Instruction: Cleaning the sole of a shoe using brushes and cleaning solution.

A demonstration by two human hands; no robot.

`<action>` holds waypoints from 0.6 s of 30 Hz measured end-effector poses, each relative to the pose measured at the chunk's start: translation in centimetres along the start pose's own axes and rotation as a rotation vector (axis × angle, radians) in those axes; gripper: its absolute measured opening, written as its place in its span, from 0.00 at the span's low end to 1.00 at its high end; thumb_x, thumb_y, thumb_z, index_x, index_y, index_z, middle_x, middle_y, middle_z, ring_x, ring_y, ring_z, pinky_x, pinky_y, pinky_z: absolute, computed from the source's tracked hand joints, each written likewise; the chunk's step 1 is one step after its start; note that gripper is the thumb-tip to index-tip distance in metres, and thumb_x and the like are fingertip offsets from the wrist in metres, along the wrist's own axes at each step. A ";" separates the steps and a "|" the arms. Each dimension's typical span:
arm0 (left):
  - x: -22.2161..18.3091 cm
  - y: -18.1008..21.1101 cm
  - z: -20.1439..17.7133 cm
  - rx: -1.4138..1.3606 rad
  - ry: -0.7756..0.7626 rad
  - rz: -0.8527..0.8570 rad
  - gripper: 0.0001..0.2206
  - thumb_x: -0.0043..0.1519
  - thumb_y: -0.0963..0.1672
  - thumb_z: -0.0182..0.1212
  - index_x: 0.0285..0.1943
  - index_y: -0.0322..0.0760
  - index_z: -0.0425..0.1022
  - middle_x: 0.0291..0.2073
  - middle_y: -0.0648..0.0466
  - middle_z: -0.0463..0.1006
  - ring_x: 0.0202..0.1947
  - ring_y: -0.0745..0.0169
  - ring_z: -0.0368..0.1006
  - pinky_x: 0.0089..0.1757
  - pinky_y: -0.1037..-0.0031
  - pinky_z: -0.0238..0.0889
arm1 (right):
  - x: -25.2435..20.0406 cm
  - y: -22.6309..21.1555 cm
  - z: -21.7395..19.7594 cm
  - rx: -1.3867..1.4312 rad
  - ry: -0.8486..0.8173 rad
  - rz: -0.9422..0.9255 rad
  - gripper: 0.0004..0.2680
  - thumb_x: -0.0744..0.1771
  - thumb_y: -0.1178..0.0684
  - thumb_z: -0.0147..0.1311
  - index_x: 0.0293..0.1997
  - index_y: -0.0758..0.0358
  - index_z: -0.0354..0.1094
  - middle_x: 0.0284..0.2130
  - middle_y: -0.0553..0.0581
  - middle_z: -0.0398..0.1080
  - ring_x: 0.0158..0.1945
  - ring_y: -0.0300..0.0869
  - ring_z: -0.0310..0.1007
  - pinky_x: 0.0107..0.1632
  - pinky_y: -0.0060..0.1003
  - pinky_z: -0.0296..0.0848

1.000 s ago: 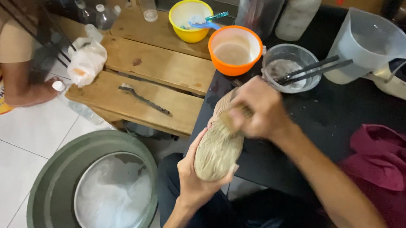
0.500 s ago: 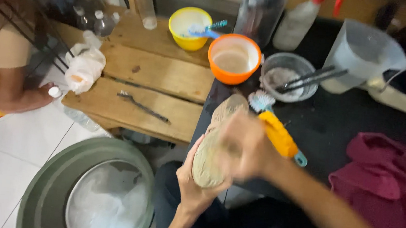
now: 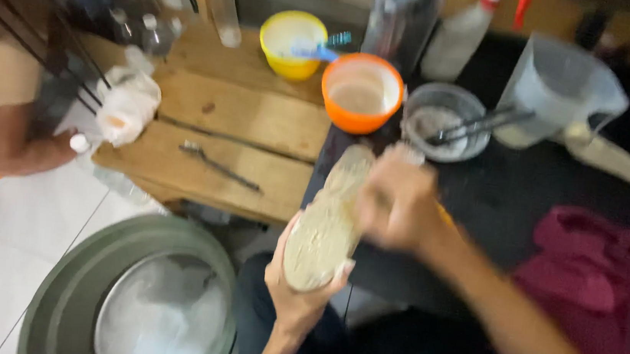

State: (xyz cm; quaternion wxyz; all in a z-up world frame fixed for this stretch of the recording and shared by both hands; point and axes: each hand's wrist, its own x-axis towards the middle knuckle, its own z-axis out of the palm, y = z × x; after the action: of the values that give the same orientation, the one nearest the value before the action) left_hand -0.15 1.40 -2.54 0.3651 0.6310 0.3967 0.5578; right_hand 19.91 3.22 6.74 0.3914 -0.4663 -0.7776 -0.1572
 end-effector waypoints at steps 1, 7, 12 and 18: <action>0.3 -0.4 0.6 -0.052 0.032 -0.007 0.41 0.41 0.48 0.79 0.66 0.32 0.69 0.59 0.49 0.79 0.57 0.61 0.79 0.56 0.74 0.72 | 0.4 -1.7 -0.1 0.085 -0.005 -0.007 0.04 0.62 0.58 0.54 0.30 0.64 0.62 0.28 0.60 0.64 0.32 0.52 0.63 0.38 0.45 0.64; -1.5 0.2 0.3 -0.058 0.106 -0.079 0.40 0.44 0.51 0.78 0.65 0.30 0.70 0.58 0.47 0.80 0.57 0.60 0.77 0.58 0.71 0.71 | -1.3 -3.2 0.8 0.027 0.019 0.204 0.06 0.64 0.55 0.54 0.30 0.62 0.62 0.27 0.59 0.63 0.32 0.51 0.62 0.40 0.45 0.62; -1.3 0.2 0.8 -0.051 0.137 -0.105 0.37 0.46 0.49 0.79 0.65 0.30 0.71 0.57 0.47 0.80 0.57 0.59 0.77 0.57 0.70 0.71 | -1.7 -3.6 0.8 0.043 0.077 0.257 0.03 0.63 0.60 0.51 0.29 0.62 0.61 0.27 0.58 0.64 0.31 0.50 0.63 0.38 0.43 0.63; -1.1 0.9 0.7 -0.082 0.078 -0.086 0.37 0.44 0.46 0.78 0.65 0.29 0.70 0.56 0.48 0.81 0.54 0.62 0.80 0.55 0.74 0.73 | -0.5 -4.9 -0.4 0.081 -0.080 0.146 0.09 0.61 0.49 0.60 0.29 0.61 0.63 0.27 0.57 0.63 0.31 0.50 0.61 0.36 0.42 0.62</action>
State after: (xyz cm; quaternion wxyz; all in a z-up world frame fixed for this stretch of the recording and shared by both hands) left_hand 0.52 -0.03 -2.22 0.3985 0.5756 0.4143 0.5816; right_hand 16.06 0.15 7.23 0.3891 -0.5113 -0.7623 -0.0780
